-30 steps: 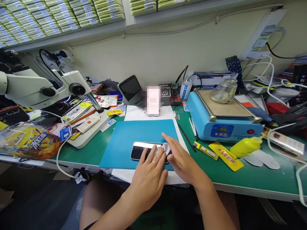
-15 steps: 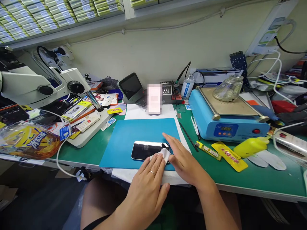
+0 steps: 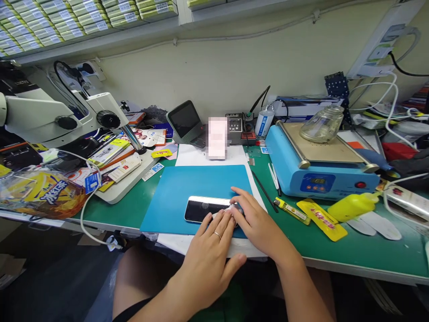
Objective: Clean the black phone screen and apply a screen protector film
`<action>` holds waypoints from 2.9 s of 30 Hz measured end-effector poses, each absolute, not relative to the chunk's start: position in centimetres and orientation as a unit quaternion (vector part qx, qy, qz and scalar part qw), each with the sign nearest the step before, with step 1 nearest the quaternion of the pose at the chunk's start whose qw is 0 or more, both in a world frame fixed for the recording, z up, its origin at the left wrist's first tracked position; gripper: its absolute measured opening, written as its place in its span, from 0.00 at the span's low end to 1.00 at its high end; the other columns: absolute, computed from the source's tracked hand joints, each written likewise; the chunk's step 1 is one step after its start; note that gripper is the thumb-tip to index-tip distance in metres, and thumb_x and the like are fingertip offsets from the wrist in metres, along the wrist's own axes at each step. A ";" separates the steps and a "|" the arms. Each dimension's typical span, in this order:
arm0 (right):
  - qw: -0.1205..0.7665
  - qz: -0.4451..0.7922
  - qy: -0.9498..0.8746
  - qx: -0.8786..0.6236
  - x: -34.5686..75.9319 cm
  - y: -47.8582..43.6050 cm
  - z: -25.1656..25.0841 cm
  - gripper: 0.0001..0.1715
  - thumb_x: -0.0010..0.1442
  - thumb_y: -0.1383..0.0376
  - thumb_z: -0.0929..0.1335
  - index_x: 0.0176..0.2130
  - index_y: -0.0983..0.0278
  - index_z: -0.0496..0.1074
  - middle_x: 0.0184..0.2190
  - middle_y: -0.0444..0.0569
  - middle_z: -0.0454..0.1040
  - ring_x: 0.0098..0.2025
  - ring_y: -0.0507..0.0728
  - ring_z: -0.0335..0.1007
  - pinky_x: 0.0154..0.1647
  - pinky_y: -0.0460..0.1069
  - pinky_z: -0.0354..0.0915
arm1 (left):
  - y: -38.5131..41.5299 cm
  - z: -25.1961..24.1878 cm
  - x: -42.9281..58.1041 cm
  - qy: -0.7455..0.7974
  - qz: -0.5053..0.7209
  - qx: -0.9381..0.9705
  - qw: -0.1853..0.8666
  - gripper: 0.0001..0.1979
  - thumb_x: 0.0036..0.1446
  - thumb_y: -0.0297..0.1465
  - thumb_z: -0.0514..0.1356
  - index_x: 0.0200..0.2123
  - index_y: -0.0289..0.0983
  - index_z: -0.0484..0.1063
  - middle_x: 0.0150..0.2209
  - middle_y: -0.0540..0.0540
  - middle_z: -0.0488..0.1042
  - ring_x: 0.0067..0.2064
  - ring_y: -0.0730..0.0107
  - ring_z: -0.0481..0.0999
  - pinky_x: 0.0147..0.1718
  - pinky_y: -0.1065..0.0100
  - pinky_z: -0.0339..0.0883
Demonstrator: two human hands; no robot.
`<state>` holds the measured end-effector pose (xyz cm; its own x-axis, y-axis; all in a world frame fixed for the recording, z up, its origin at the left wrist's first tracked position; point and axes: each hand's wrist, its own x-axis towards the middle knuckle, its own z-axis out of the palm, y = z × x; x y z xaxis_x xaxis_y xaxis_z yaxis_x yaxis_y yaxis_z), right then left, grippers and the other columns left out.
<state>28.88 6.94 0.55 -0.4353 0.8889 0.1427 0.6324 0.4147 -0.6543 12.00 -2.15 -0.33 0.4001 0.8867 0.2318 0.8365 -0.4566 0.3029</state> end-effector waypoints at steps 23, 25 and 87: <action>0.340 0.210 -0.824 -0.401 29.3 6.5 0.3 0.15 0.72 0.53 0.61 0.40 0.56 0.73 0.57 0.53 0.75 0.59 0.65 0.73 0.60 0.61 0.69 | 2.7 0.1 9.8 0.563 0.302 0.764 0.087 0.03 0.64 0.27 0.63 0.37 0.41 0.73 0.42 0.48 0.74 0.43 0.61 0.73 0.43 0.59 0.66; 0.330 0.217 -0.821 -0.412 29.4 6.5 0.2 0.15 0.72 0.52 0.62 0.42 0.57 0.73 0.59 0.53 0.74 0.60 0.65 0.72 0.61 0.61 0.69 | 3.1 0.4 9.4 0.553 0.310 0.769 0.079 0.05 0.64 0.25 0.62 0.35 0.40 0.71 0.41 0.49 0.75 0.42 0.62 0.73 0.44 0.59 0.65; 0.236 0.240 -0.833 -0.439 29.6 6.8 -0.1 0.33 0.70 0.43 0.59 0.65 0.54 0.69 0.67 0.53 0.68 0.68 0.67 0.64 0.66 0.64 0.64 | -1.0 -0.4 7.8 0.567 0.175 0.803 -0.048 0.22 0.72 0.37 0.52 0.63 0.31 0.65 0.60 0.37 0.71 0.58 0.49 0.70 0.55 0.51 0.67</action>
